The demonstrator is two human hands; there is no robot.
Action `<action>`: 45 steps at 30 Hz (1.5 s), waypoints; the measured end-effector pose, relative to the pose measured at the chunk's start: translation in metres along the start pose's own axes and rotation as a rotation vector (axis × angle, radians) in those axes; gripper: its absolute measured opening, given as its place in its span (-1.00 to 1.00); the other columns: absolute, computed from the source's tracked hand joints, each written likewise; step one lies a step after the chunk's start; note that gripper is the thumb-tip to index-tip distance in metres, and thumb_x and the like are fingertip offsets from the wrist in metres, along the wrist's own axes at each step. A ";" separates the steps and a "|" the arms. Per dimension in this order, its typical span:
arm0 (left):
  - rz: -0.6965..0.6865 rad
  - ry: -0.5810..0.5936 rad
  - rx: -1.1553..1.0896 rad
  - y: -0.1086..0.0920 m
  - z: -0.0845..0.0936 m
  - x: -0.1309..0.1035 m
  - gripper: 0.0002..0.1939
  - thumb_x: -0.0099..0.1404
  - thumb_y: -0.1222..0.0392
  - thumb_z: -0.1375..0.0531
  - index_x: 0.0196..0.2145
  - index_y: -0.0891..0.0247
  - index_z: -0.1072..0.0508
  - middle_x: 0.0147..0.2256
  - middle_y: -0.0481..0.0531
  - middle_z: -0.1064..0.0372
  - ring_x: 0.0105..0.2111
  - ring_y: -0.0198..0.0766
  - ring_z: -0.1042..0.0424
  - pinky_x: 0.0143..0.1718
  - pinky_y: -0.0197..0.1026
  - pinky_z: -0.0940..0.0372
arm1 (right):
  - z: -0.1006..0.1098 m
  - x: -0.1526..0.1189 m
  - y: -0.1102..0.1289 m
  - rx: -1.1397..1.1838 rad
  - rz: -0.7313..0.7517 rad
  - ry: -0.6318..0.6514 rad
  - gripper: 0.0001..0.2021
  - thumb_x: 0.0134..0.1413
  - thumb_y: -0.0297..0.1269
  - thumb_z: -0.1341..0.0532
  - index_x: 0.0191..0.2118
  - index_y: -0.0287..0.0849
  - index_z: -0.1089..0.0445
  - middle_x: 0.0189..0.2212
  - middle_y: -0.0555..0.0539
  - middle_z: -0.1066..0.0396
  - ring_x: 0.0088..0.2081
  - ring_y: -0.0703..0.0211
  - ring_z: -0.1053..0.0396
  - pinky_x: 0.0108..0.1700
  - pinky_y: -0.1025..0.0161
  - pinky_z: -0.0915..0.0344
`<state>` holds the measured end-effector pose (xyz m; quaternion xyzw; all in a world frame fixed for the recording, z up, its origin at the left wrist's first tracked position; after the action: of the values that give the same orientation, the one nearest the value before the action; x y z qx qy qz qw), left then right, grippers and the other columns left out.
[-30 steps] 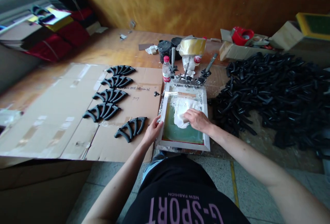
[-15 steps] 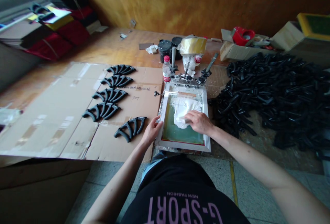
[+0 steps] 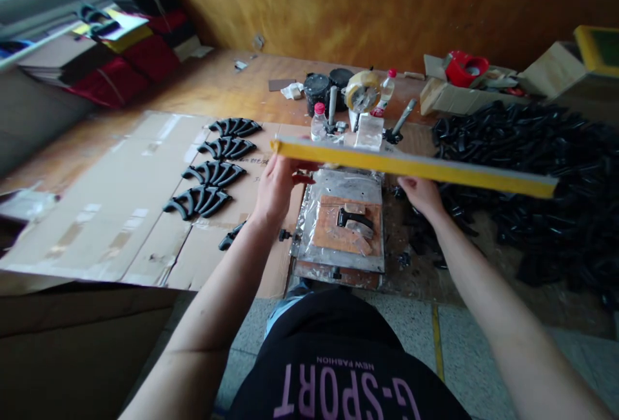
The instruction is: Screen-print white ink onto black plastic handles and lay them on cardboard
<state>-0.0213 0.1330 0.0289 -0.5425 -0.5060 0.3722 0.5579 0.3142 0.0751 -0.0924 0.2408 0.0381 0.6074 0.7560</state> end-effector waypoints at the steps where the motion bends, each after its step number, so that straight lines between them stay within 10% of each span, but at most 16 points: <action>1: -0.004 0.025 -0.017 -0.003 -0.006 0.008 -0.41 0.38 -0.27 0.10 -0.02 0.26 -0.41 -0.25 0.12 -0.47 -0.28 -0.25 -0.48 -0.37 -0.24 -0.38 | -0.020 -0.016 0.008 0.002 0.021 0.072 -0.62 0.23 0.01 -0.09 -0.31 -0.20 -0.46 -0.41 -0.10 -0.46 -0.35 0.09 -0.39 -0.24 0.20 -0.30; 6: 0.087 -0.070 -0.072 0.028 -0.012 -0.014 -0.40 0.34 -0.29 0.04 0.05 0.25 -0.33 -0.19 0.17 -0.50 -0.24 -0.22 -0.50 -0.38 -0.25 -0.38 | -0.084 -0.073 0.071 -0.155 0.149 0.357 -0.81 0.21 -0.19 -0.19 -0.28 -0.23 -0.40 -0.20 -0.23 -0.45 -0.10 0.01 -0.35 -0.06 0.21 -0.22; 10: 0.649 0.218 -0.026 0.110 -0.037 -0.109 -0.36 0.19 -0.31 -0.16 -0.02 0.30 -0.42 -0.14 0.30 -0.50 -0.20 -0.05 -0.51 -0.42 -0.19 -0.39 | -0.074 -0.083 0.108 -0.130 0.036 0.369 -0.84 0.30 -0.26 -0.08 -0.19 -0.24 -0.32 -0.29 -0.21 -0.45 -0.20 0.02 -0.37 -0.18 0.21 -0.21; 13: 0.761 0.098 -0.120 0.142 -0.032 -0.156 -0.39 0.20 -0.34 -0.13 -0.05 0.24 -0.41 -0.09 0.24 -0.47 -0.12 -0.05 -0.48 -0.36 -0.17 -0.42 | -0.067 -0.098 0.169 -0.007 0.203 0.281 -0.85 0.31 -0.26 -0.06 -0.24 -0.20 -0.31 -0.31 -0.17 -0.42 -0.19 0.00 -0.33 -0.15 0.18 -0.20; 19: 0.642 -0.477 0.065 0.158 0.107 -0.170 -0.48 0.22 -0.32 -0.08 -0.27 0.26 -0.31 -0.36 0.04 -0.44 -0.44 -0.27 -0.47 -0.50 -0.29 -0.34 | -0.109 -0.122 0.290 0.257 0.660 0.372 -0.83 0.28 -0.21 -0.12 -0.20 -0.17 -0.40 -0.24 -0.13 -0.43 -0.12 0.04 -0.29 -0.02 0.14 -0.21; 23: 0.840 -0.507 0.565 0.177 0.216 -0.194 -0.46 0.38 -0.20 0.25 -0.23 0.27 -0.28 -0.30 0.18 -0.52 -0.45 -0.25 -0.51 -0.46 -0.24 -0.35 | -0.167 -0.094 0.316 0.171 0.656 0.524 -0.71 0.28 -0.12 -0.13 -0.03 -0.16 -0.43 -0.17 -0.16 -0.47 -0.05 0.02 -0.30 0.03 0.13 -0.20; 27: 1.006 -0.421 0.807 0.201 0.261 -0.201 -0.46 0.37 -0.15 0.19 -0.32 0.31 -0.39 -0.43 0.27 -0.52 -0.41 -0.07 -0.53 -0.31 -0.09 -0.37 | -0.223 -0.082 0.325 -0.034 0.578 0.748 -0.63 0.30 -0.06 -0.08 0.05 -0.16 -0.40 -0.10 -0.23 -0.47 0.00 -0.05 -0.35 0.03 0.08 -0.21; 38: 0.977 -0.190 1.227 0.191 0.288 -0.140 -0.36 0.33 -0.25 0.10 -0.12 0.40 -0.46 -0.05 0.48 -0.44 0.02 0.24 -0.39 0.03 0.17 -0.19 | -0.250 -0.094 0.334 -0.039 0.504 0.946 -0.50 0.25 0.01 -0.09 0.15 -0.21 -0.36 -0.02 -0.28 -0.47 0.05 -0.05 -0.40 0.07 0.13 -0.26; 45: 0.381 -0.188 1.389 0.172 0.208 -0.141 -0.50 0.35 -0.09 -0.03 0.13 0.16 -0.36 0.18 0.24 -0.27 0.17 0.09 -0.22 0.16 0.10 -0.09 | -0.251 -0.093 0.330 -0.017 0.518 0.910 -0.55 0.28 -0.09 -0.09 0.17 -0.21 -0.35 -0.01 -0.27 -0.46 0.05 -0.03 -0.40 0.10 0.15 -0.25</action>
<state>-0.2297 0.0677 -0.1836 -0.1074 -0.0954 0.7433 0.6534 -0.0945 0.1161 -0.1999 -0.0521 0.2968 0.8181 0.4898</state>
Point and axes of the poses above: each hand's wrist, its own x-axis towards the middle knuckle, its own z-axis out of the back of the hand, y = z × x, the point moved 7 cm from there along x, towards the middle knuckle
